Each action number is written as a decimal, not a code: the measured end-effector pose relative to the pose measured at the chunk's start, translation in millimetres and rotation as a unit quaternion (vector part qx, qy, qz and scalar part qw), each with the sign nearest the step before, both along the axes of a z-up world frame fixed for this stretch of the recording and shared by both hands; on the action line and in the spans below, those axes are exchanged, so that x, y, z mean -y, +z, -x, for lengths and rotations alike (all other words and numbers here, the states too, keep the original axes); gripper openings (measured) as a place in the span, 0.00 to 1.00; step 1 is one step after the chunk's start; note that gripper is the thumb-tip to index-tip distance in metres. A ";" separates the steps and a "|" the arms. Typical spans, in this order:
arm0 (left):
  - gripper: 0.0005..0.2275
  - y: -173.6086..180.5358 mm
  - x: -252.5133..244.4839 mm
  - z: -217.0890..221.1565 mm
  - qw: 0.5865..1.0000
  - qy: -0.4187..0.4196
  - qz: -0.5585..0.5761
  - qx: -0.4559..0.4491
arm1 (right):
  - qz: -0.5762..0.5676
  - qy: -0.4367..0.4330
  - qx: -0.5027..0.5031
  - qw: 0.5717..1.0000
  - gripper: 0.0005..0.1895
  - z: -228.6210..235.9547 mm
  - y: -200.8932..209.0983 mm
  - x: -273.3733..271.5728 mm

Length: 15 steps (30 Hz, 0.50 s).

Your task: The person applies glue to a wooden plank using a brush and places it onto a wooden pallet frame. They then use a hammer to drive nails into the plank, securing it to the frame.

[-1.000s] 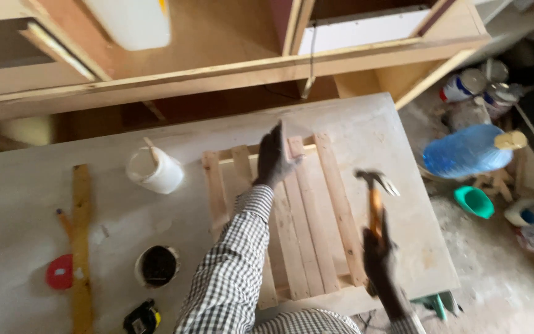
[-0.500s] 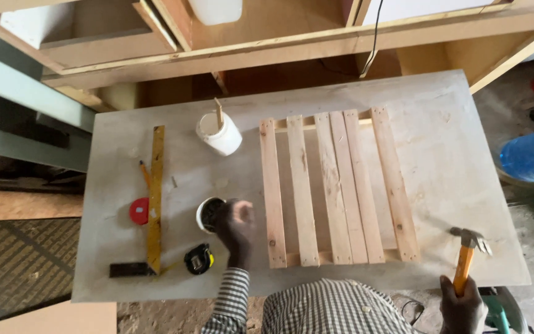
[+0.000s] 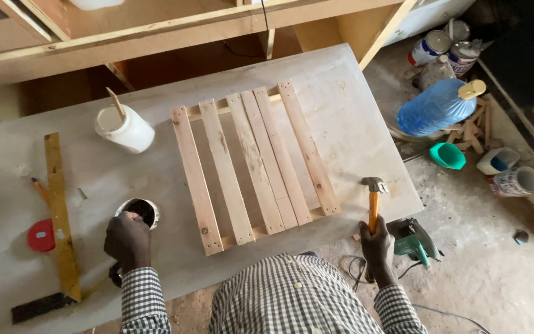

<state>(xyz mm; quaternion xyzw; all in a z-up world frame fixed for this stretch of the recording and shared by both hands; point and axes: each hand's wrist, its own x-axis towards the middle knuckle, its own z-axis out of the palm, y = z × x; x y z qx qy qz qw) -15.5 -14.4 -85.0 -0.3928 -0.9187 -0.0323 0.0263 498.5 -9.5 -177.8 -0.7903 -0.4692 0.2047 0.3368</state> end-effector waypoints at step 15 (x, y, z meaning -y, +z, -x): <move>0.03 -1.0 -0.3 9.2 1.000 -0.011 0.011 0.011 | 0.086 -0.005 0.040 0.996 0.18 -23.9 -44.9 -1.3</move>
